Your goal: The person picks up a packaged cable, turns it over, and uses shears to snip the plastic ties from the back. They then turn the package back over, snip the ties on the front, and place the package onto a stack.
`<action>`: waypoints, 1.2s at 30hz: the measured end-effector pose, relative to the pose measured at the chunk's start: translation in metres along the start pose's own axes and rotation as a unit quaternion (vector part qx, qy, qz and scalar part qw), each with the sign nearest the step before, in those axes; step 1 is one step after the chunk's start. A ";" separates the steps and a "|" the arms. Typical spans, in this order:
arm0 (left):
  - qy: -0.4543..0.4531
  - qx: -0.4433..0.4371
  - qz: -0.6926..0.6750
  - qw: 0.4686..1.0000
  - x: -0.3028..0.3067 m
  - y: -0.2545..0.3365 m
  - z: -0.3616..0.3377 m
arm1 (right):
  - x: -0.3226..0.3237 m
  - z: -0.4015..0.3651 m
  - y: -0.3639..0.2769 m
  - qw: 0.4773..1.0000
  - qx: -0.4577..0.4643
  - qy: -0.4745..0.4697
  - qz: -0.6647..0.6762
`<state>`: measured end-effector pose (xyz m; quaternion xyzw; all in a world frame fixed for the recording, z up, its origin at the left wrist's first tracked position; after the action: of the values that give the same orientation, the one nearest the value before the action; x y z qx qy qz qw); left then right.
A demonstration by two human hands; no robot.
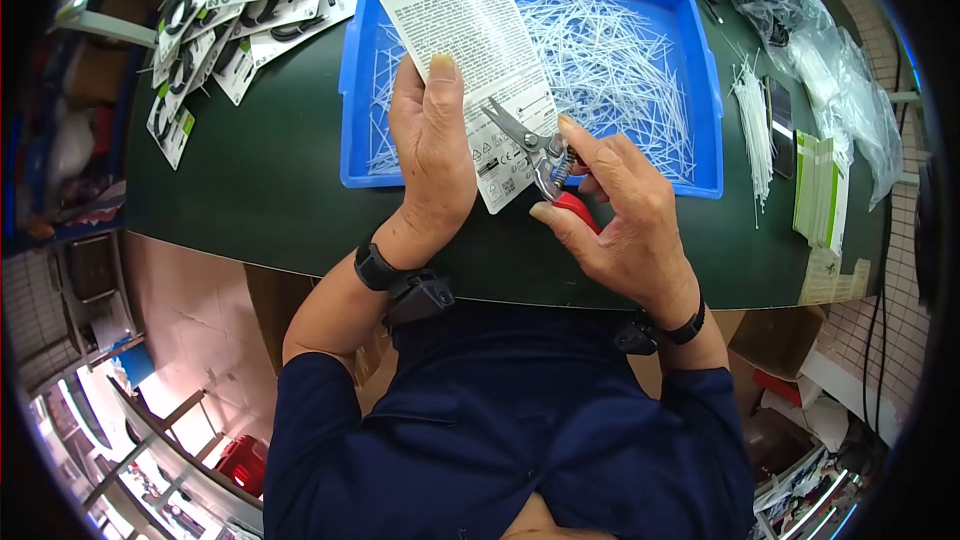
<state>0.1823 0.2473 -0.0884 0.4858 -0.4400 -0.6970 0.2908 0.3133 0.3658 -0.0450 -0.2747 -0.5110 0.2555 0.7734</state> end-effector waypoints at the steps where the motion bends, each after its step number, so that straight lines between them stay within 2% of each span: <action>1: -0.001 -0.014 0.004 1.000 -0.001 0.003 -0.001 | 0.001 0.002 -0.001 1.000 0.008 0.011 0.007; 14: -0.002 -0.031 0.000 1.000 -0.007 -0.001 -0.003 | 0.002 0.006 -0.008 0.998 0.037 0.014 -0.057; 16: -0.013 0.008 0.005 1.000 -0.005 -0.007 -0.004 | -0.003 0.002 -0.004 0.999 0.028 0.009 -0.043; 25: -0.031 0.028 -0.022 0.999 0.002 -0.011 -0.003 | -0.007 -0.007 0.005 1.000 0.019 0.005 0.000; 29: -0.013 0.041 0.028 0.999 0.022 0.000 0.016 | 0.019 0.002 -0.002 0.997 0.043 0.045 0.041; 33: -0.039 0.074 -0.018 0.996 0.030 0.024 0.045 | 0.047 0.020 0.000 0.994 0.028 0.078 0.075; 36: -0.044 0.104 -0.044 0.993 0.042 0.031 0.065 | 0.060 0.038 -0.002 0.995 0.012 0.085 0.040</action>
<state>0.1060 0.2207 -0.0693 0.5008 -0.5005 -0.6805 0.1886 0.2989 0.4110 0.0074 -0.3064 -0.4286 0.2681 0.8066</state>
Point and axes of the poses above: each hand's wrist, its own z-axis towards the middle knuckle, its own x-axis out of the back of the hand, y = z × x, the point moved 10 cm from there along z, towards the middle knuckle, and after that the axes turned 3 degrees about y, right-handed, at the moved point
